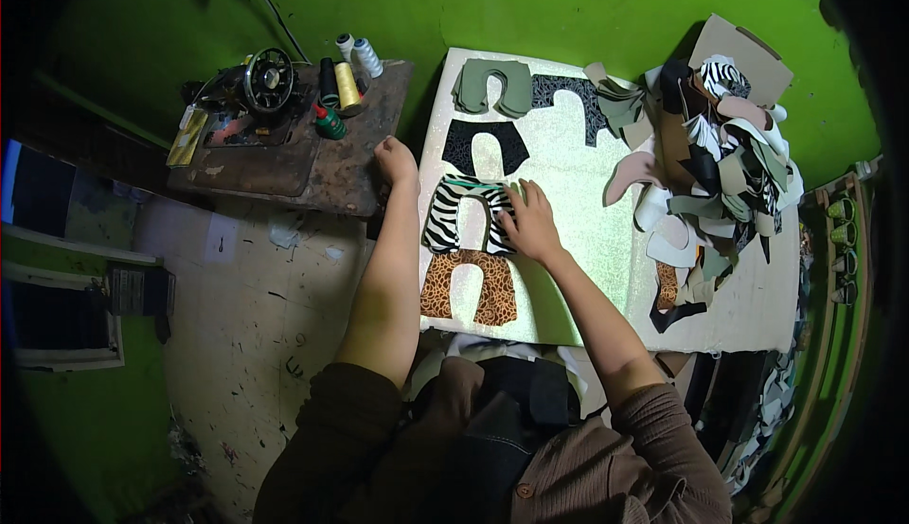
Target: Sorting and organizing various patterned fabric components for shoe assembly on a workshop table.
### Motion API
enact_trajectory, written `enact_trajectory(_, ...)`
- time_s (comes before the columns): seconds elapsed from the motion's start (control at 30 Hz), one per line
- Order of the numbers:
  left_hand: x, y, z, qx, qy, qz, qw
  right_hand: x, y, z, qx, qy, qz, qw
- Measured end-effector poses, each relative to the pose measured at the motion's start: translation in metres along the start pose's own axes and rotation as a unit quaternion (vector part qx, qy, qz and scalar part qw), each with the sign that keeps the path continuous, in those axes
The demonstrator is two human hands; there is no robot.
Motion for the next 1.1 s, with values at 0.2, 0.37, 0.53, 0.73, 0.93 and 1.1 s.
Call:
enact_trajectory(0.2, 0.025, 0.011, 0.036, -0.107, 0.047, -0.037, 0.992, 0.007, -0.003, 0.002, -0.013, 0.004, 0.012, 1.000)
enact_trajectory(0.37, 0.019, 0.010, 0.031, -0.111, 0.018, -0.034, 0.993, 0.005, -0.005, -0.002, -0.006, 0.002, 0.015, 1.000)
enact_trajectory(0.53, -0.006, 0.004, -0.002, 0.055, -0.074, 0.086, 0.992, -0.002, -0.006, -0.004, -0.007, 0.000, 0.017, 1.000)
enact_trajectory(0.73, -0.011, 0.003, -0.080, 0.282, -0.335, 0.302, 0.847, 0.007, -0.011, -0.001, -0.009, -0.017, 0.010, 1.000)
enact_trajectory(0.93, 0.010, 0.012, -0.119, 0.339, -0.347, 0.431, 0.761, 0.016, -0.015, 0.011, -0.019, 0.004, -0.004, 1.000)
enact_trajectory(1.1, 0.010, 0.004, -0.117, 0.332, -0.389, 0.448, 0.733, 0.023, -0.017, 0.024, -0.012, 0.041, -0.054, 0.998)
Point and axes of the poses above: each hand's wrist, its own z-axis towards the middle knuckle, its own y-axis out of the back of the hand, x = y × z, the point moved 4 cm from there along z, towards the middle knuckle, and after that the axes turned 7 degrees about -z, right-handed, at the moved point
